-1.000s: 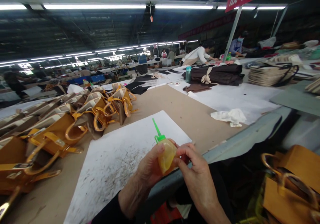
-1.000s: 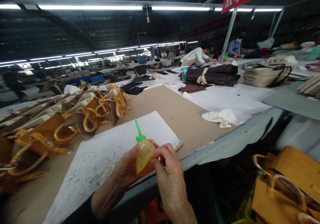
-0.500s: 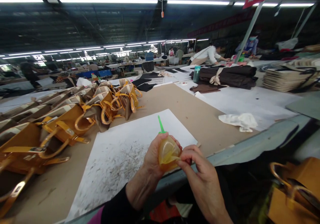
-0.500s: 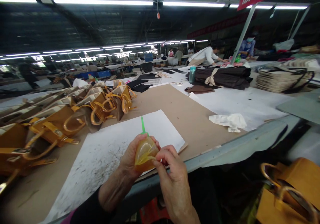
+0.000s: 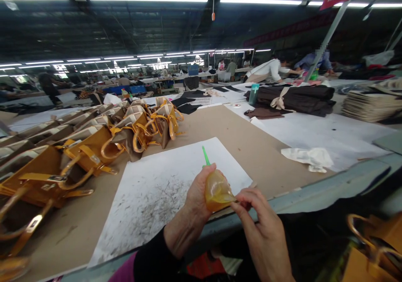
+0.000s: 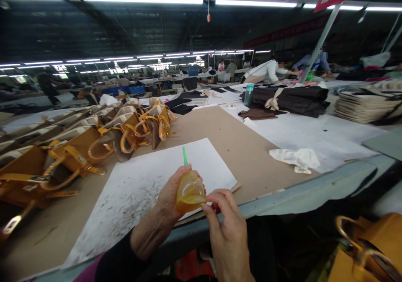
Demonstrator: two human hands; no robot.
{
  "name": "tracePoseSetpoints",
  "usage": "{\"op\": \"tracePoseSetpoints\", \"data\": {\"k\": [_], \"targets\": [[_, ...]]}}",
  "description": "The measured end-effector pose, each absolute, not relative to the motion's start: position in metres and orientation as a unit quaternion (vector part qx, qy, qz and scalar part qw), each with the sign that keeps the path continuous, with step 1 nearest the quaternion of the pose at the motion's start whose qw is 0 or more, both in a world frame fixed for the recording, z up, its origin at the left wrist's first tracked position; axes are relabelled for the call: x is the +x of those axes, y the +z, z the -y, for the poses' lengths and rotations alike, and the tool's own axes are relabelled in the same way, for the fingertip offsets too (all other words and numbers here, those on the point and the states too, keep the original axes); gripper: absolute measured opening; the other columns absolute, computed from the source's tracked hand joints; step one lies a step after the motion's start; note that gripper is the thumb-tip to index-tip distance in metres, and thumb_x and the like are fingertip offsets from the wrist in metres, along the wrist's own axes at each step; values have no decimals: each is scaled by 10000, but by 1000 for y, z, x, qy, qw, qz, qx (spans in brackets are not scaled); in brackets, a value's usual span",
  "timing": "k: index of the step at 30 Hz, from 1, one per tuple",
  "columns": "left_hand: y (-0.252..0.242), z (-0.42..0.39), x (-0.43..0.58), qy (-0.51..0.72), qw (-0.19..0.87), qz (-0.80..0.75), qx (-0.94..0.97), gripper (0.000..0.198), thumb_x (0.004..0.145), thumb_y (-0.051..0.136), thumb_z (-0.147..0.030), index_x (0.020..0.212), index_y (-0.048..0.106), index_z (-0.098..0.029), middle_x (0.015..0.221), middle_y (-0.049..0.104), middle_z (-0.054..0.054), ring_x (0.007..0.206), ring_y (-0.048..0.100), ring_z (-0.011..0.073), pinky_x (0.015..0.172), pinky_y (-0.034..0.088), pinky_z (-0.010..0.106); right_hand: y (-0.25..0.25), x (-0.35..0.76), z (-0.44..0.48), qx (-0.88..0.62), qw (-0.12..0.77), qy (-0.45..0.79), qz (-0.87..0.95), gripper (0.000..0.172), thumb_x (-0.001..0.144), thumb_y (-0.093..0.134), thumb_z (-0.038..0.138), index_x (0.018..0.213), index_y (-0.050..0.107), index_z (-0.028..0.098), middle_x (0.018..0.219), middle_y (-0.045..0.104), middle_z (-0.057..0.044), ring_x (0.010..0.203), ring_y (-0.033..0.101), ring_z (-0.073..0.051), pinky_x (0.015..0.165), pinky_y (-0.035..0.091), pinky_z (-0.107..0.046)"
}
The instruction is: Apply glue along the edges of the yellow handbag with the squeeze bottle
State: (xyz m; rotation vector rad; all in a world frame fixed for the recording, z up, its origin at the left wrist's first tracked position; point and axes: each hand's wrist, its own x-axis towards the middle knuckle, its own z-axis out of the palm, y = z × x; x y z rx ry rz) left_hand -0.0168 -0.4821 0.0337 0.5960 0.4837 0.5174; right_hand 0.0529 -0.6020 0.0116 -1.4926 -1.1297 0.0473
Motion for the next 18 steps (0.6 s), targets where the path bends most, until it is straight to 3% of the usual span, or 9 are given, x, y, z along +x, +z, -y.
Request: {"op": "tracePoseSetpoints", "data": {"k": [4,9,14,18], "targets": [[29,479,-14,275,891,-257,253,354,677,688,-433,625,506,-134,540,518,-19,474,472,74,497,385,204,7,50,598,-628,516,-140,566,240,878,519,120,1067,604,240,1017,582,-74,917,557,-204,779,462,-322],[24,481,-13,293,882,-264,257,401,626,726,-468,630,508,-131,520,488,-34,442,432,63,463,360,205,7,58,590,-593,454,-233,623,245,853,508,31,995,623,195,878,631,-69,812,566,-197,718,466,-336],[30,484,-12,321,848,-248,341,481,607,720,-545,560,450,-150,464,410,-48,413,377,58,432,289,215,6,59,590,-594,525,-158,588,177,870,512,80,922,614,216,858,612,-49,798,567,-184,733,466,-323],[43,484,-15,387,767,-282,426,430,624,731,-506,647,506,-141,510,460,-36,446,403,67,471,315,223,5,65,594,-624,583,24,519,91,862,569,232,940,616,233,951,621,-57,893,584,-208,783,478,-325]]}}
